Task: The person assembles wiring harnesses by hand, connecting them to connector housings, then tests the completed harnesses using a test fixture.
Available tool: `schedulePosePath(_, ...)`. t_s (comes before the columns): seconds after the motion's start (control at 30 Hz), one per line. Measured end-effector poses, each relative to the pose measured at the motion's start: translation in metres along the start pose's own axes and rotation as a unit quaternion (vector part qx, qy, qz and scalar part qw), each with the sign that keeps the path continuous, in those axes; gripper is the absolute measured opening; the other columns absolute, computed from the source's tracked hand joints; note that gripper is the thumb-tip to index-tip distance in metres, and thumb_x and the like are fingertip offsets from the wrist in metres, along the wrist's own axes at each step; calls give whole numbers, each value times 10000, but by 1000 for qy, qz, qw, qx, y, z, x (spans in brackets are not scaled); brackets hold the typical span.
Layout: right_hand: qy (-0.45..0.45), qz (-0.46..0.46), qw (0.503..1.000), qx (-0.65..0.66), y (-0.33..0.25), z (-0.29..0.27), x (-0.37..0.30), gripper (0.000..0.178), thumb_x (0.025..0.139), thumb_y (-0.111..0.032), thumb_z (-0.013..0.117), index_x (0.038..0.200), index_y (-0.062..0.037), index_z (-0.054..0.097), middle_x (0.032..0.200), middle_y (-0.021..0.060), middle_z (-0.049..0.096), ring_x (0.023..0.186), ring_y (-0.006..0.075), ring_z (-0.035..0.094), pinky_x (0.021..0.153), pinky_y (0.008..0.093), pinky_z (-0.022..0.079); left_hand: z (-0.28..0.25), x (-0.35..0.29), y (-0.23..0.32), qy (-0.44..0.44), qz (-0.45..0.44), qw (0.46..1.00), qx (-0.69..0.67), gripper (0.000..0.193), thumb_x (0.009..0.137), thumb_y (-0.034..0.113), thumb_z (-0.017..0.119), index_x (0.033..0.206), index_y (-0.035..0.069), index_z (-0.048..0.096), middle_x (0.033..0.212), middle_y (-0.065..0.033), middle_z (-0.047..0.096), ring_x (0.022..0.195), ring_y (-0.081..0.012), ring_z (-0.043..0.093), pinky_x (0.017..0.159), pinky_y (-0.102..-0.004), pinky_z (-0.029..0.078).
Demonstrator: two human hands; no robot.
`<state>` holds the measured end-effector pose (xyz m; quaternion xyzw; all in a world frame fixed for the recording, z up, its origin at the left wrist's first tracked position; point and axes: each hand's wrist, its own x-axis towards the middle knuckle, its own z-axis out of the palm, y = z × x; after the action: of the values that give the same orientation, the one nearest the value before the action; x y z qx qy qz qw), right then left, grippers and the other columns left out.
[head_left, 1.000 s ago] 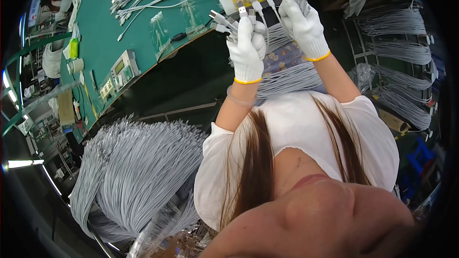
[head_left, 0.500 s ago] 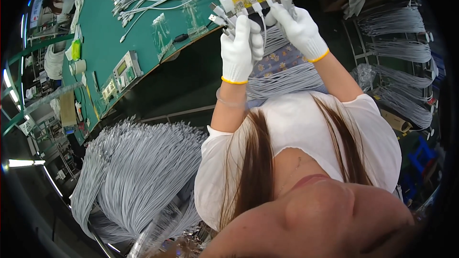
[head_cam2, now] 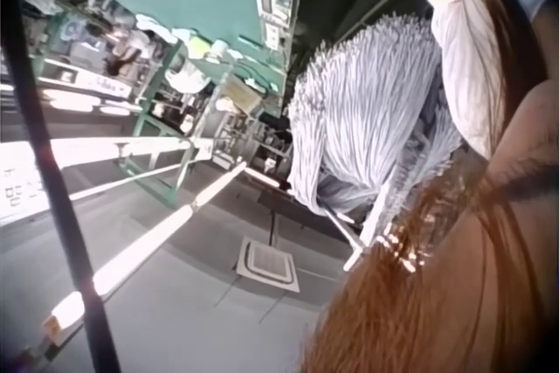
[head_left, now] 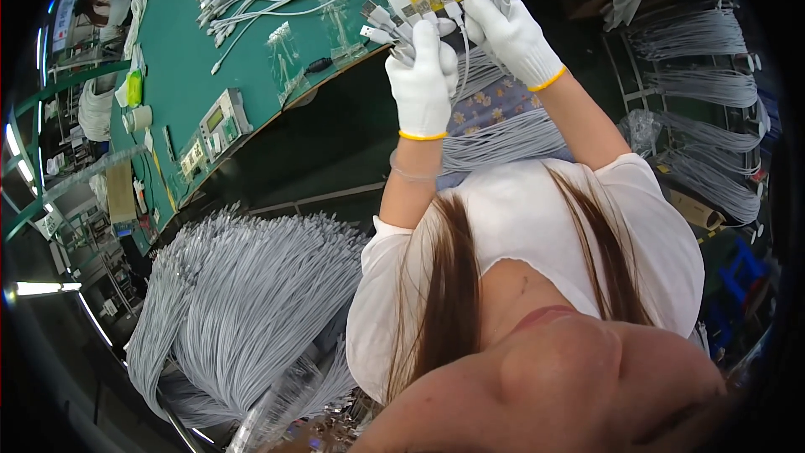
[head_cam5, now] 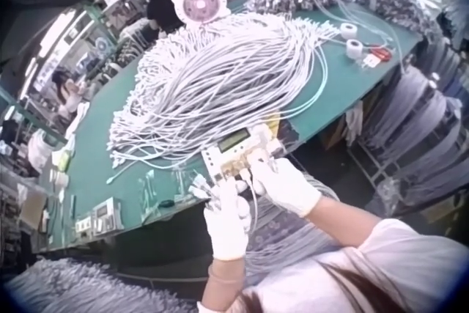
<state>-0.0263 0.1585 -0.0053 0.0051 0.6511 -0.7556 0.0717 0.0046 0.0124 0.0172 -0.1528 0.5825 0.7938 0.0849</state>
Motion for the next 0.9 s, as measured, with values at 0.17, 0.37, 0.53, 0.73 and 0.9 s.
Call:
schedulePosePath(0.17, -69, 16, 994, -87, -12, -19, -4, 336, 950, -321, 533, 821, -25, 625, 676, -10, 565, 602, 51, 483, 535, 217, 369, 5, -10, -16, -18, 33, 998, 58, 320, 944, 288, 566, 906, -17, 657, 610, -38, 597, 491, -85, 488, 468, -236, 379)
schedulePosePath(0.37, 5, -66, 998, -25, -16, -35, -12, 310, 980, -292, 490, 856, -46, 634, 634, -53, 481, 556, 25, 394, 495, 198, 293, 19, 2, -12, 32, 56, 998, 9, 301, 942, 273, 569, 817, 5, 626, 580, -8, 552, 470, -62, 457, 446, -236, 346)
schedulePosePath(0.53, 4, -4, 995, 95, -12, -36, -13, 294, 977, -292, 498, 838, -68, 627, 590, -74, 398, 498, 15, 296, 448, 204, 215, 27, 3, -10, 12, 5, 998, -62, 324, 933, 289, 579, 772, 11, 621, 579, -30, 574, 456, -72, 487, 422, -229, 360)
schedulePosePath(0.73, -15, 5, 998, 67, -10, -39, -15, 294, 964, -292, 515, 800, -70, 618, 569, -71, 391, 469, 31, 287, 430, 218, 210, 29, -6, -13, -44, -6, 997, 65, 366, 929, 335, 573, 785, 5, 641, 554, -56, 585, 412, -97, 504, 388, -226, 385)
schedulePosePath(0.9, -49, 38, 997, 39, -10, -42, -15, 301, 964, -277, 509, 787, -61, 623, 575, -57, 429, 485, 49, 328, 444, 220, 247, 29, 7, -10, 17, 5, 1000, -5, 403, 936, 363, 553, 755, 12, 633, 521, -50, 565, 371, -102, 468, 373, -225, 371)
